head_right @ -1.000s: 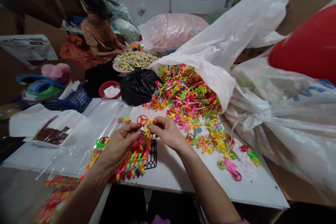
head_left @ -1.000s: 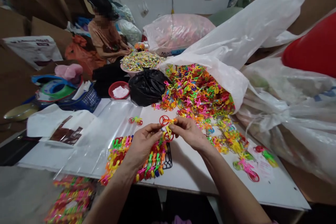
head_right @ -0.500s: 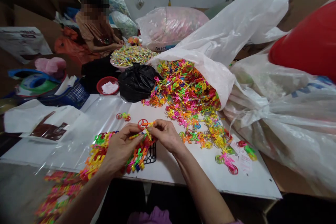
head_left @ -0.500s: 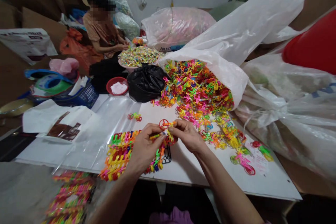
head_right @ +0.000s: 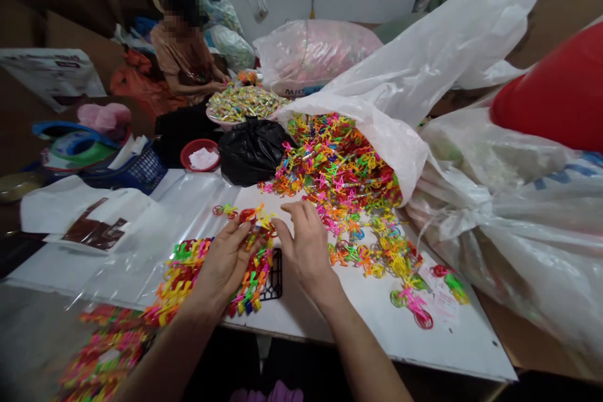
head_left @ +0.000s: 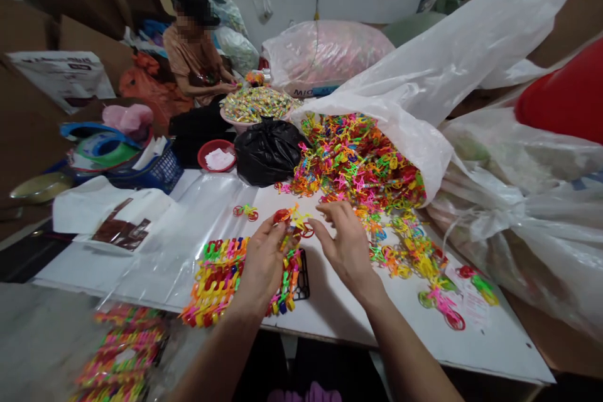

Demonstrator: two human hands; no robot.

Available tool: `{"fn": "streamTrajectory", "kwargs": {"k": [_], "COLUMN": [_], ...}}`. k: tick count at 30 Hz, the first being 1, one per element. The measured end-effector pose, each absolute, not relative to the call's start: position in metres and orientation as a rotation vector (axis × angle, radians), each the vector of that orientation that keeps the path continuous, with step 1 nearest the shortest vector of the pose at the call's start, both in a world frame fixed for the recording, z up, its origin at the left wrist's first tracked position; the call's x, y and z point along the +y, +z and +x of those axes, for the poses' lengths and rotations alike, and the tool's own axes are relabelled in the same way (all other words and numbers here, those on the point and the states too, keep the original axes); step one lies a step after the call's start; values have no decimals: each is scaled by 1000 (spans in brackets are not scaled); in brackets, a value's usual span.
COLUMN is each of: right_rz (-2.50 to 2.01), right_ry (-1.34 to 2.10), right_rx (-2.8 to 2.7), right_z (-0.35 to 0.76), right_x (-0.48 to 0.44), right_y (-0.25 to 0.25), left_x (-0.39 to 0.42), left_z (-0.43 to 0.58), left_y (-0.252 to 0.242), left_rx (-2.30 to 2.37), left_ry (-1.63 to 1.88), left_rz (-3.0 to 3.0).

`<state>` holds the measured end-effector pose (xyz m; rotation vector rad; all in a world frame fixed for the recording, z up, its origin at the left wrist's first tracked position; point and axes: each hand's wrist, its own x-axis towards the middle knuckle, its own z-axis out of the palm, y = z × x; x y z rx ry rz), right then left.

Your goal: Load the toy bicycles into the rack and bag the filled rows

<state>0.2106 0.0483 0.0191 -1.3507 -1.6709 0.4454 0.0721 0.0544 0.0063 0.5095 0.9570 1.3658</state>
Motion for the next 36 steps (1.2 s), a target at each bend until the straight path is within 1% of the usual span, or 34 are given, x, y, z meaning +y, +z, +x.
{"fn": "streamTrajectory", "kwargs": {"k": [2, 6, 10, 13, 14, 16, 20, 23, 25, 31, 34, 36], "right_rz": [-1378, -1426, -1348, -1320, -1339, -1396, -1462, -1415, -1440, -1417, -1440, -1479], "right_ry": [430, 681, 854, 945, 978, 1037, 1050, 1029, 1038, 1078, 1070, 982], "right_rx": [-1681, -1630, -1375, -1329, -1338, -1371, -1383, -1377, -1379, -1349, -1416, -1506], "right_z": [204, 191, 202, 217, 219, 220, 207, 203, 206, 207, 193, 186], "right_x": [36, 35, 55, 56, 52, 41, 31, 39, 40, -6, -24, -29], "right_y": [14, -8, -21, -36, -44, -64, -97, -103, -102, -100, -103, -107], "left_x": [55, 46, 40, 49, 52, 55, 53, 55, 57, 32, 6, -8], "left_z": [78, 97, 88, 57, 47, 34, 39, 49, 50, 29, 26, 28], "left_y": [2, -4, 8, 18, 17, 10, -14, -23, -22, -10, -15, -21], "left_rx": [904, 931, 1039, 1248, 1324, 1406, 1321, 1251, 1240, 1349, 1262, 1226], "left_ry": [1437, 1446, 1365, 1381, 1346, 1163, 755, 604, 583, 832, 674, 557], "left_rz": [466, 643, 1237, 1682, 1792, 1982, 2262, 2369, 2378, 2473, 2471, 2447]}}
